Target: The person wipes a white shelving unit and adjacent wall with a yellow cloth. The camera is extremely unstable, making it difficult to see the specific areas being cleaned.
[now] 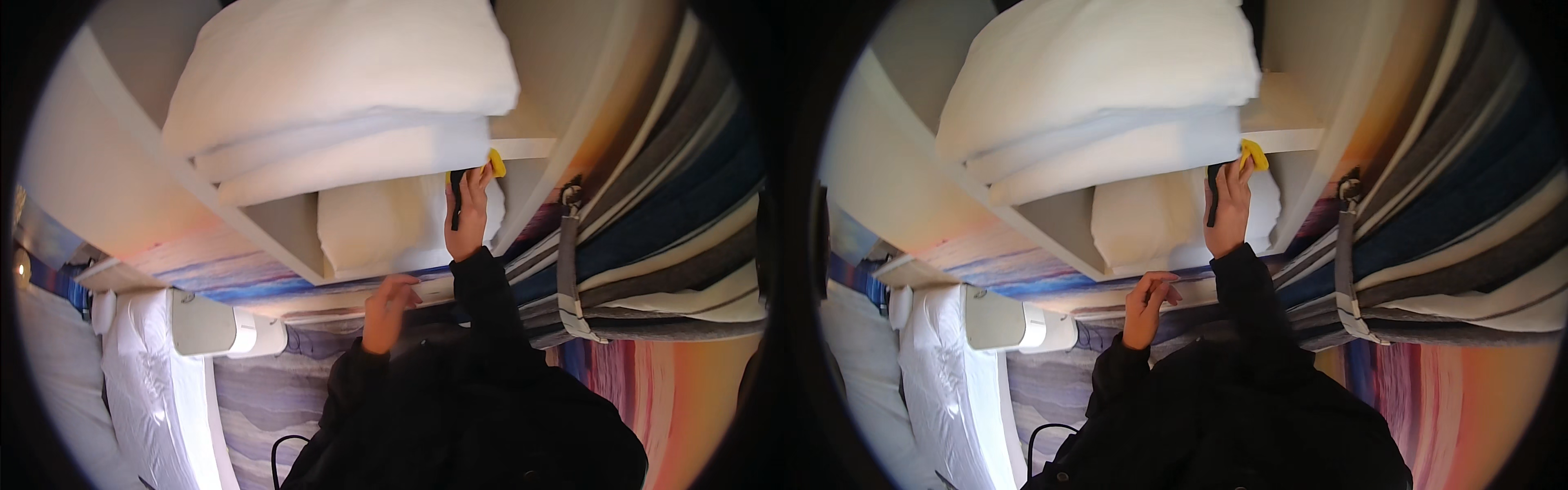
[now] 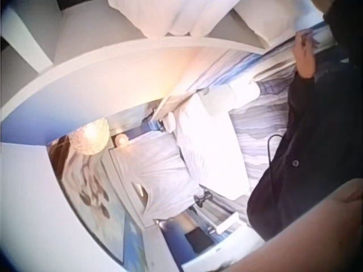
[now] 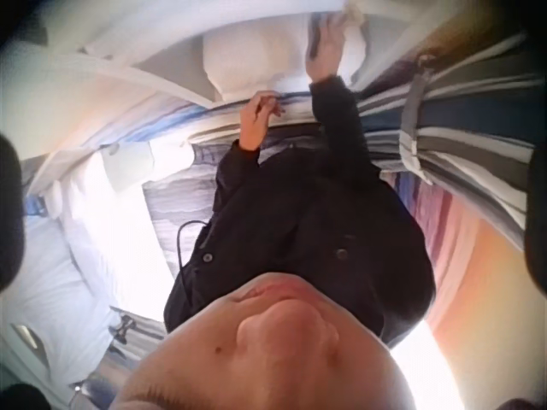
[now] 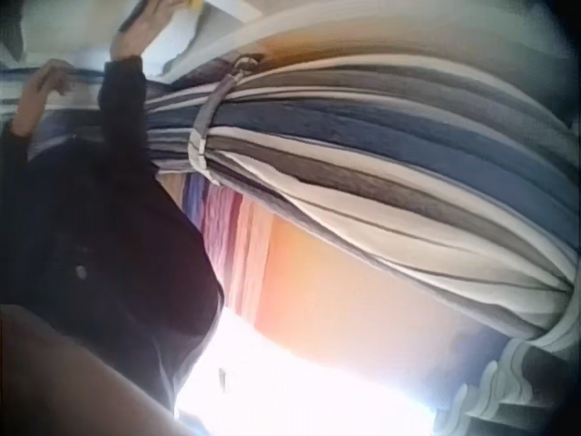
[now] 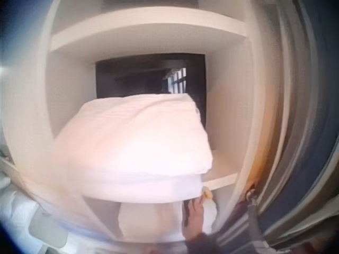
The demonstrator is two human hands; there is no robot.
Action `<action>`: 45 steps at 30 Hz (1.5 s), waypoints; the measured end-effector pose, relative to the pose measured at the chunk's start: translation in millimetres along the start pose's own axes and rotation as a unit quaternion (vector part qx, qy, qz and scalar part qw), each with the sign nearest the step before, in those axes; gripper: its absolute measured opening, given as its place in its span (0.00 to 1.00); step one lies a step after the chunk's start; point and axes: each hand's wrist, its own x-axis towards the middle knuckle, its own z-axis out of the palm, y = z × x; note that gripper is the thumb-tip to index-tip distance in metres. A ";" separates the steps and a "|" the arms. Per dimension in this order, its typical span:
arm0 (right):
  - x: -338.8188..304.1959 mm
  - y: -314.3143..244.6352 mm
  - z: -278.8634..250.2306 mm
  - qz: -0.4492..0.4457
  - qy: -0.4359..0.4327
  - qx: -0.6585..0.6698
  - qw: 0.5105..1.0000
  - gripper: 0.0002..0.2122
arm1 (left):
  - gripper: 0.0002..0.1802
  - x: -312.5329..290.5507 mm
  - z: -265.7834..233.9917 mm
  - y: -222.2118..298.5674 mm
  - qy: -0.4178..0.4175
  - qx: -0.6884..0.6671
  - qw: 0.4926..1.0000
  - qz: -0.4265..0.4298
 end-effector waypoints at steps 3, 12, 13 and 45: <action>-20.3 -32.9 36.9 0.002 -0.016 0.032 0.999 0.19 | 0.10 -19.9 -33.9 3.4 0.046 0.023 0.999 -0.015; -53.9 -223.7 183.0 -0.086 -0.137 0.055 0.985 0.22 | 0.11 -84.8 -192.3 28.1 0.215 0.072 0.974 0.007; -59.0 -239.3 197.9 -0.062 -0.117 0.053 0.990 0.22 | 0.11 -90.0 -204.9 31.7 0.234 0.070 0.970 0.011; 20.6 73.8 -69.9 -0.023 0.005 -0.107 0.994 0.30 | 0.11 -11.5 20.6 4.2 0.014 0.023 0.999 0.043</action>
